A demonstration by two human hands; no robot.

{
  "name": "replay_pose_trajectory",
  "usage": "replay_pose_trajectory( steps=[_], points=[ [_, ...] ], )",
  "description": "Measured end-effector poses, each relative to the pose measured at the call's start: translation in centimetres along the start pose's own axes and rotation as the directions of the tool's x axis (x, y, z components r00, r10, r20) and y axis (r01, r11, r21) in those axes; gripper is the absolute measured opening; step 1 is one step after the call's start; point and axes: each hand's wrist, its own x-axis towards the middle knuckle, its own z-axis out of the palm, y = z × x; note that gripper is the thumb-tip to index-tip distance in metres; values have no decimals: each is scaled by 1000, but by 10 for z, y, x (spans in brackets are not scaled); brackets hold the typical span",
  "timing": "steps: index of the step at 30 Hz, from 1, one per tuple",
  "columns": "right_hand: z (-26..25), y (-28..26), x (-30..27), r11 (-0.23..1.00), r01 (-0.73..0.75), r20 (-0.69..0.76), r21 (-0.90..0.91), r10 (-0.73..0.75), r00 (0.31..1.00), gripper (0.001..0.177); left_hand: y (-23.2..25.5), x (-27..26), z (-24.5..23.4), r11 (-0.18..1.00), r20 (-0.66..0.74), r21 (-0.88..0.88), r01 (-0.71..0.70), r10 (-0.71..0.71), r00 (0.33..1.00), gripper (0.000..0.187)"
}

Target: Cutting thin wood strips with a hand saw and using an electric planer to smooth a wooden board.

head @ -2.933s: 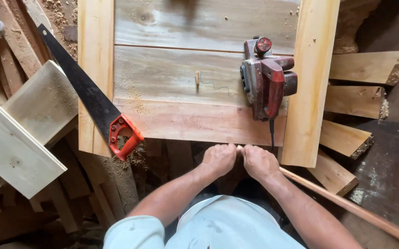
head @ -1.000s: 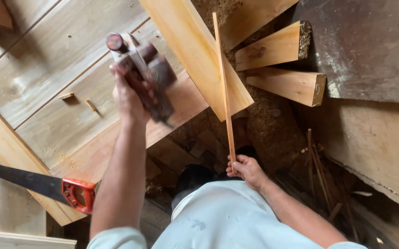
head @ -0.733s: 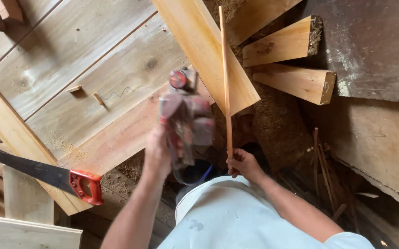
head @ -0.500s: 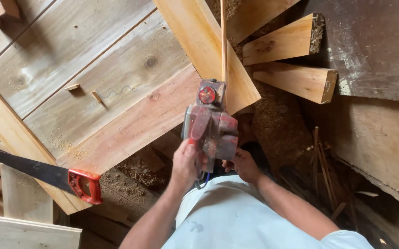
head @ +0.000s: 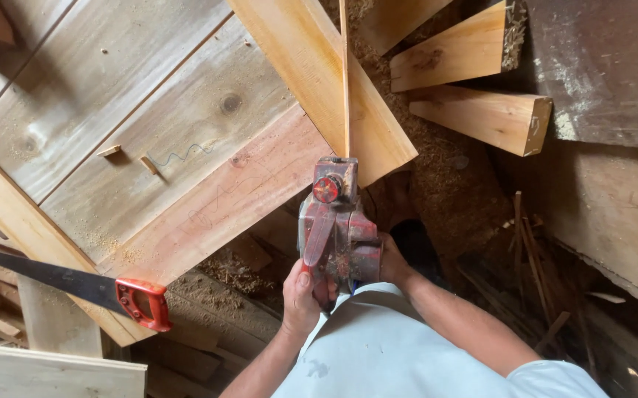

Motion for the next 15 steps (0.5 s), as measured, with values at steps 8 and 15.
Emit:
replay_pose_trajectory(
  steps=[8,15],
  points=[
    [-15,53,35,914,79,-59,398,-61,996,23,2,27,12,1000,-12,-11,-17,16,1000,68],
    [-9,55,24,957,190,136,221,-223,965,11,0,83,21,968,-52,27,-248,249,967,38]
  ],
)
